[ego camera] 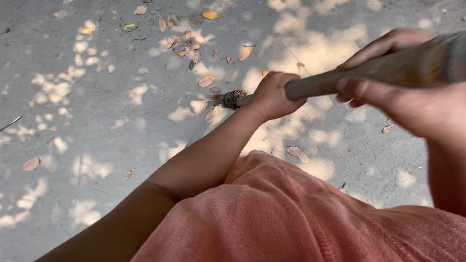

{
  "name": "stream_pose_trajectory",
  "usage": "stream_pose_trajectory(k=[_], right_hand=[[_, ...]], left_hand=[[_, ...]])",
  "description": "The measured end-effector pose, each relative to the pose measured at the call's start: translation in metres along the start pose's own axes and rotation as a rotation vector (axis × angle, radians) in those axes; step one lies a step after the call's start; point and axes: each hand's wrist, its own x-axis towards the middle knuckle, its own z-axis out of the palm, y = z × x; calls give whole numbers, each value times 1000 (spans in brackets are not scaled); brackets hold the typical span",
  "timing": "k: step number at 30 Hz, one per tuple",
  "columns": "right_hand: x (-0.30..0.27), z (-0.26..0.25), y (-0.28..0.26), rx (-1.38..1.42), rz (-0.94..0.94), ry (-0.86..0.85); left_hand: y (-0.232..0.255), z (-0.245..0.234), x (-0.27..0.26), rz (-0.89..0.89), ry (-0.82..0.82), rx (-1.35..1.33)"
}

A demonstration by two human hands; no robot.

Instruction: The person sweeps dirt and leaves from the ground using a long-handled broom made of twigs and a bamboo pole.

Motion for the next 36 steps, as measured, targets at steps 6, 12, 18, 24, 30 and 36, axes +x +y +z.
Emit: stream_pose_trajectory(k=[6,12,18,24,30,36], right_hand=[[22,99,22,278,484,53],[43,57,13,-25,493,207],[51,8,-10,-297,258,331],[79,-17,-17,-254,268,352],[128,78,23,118,243,217],[199,157,50,364,479,54]], left_hand=[[-81,-35,-70,-230,-100,131],[-90,12,16,-76,-194,-52],[-30,39,140,398,-220,-243],[-2,-27,142,312,-108,-161],[-91,-127,58,-78,-151,71],[-182,-170,4,-307,-92,122]])
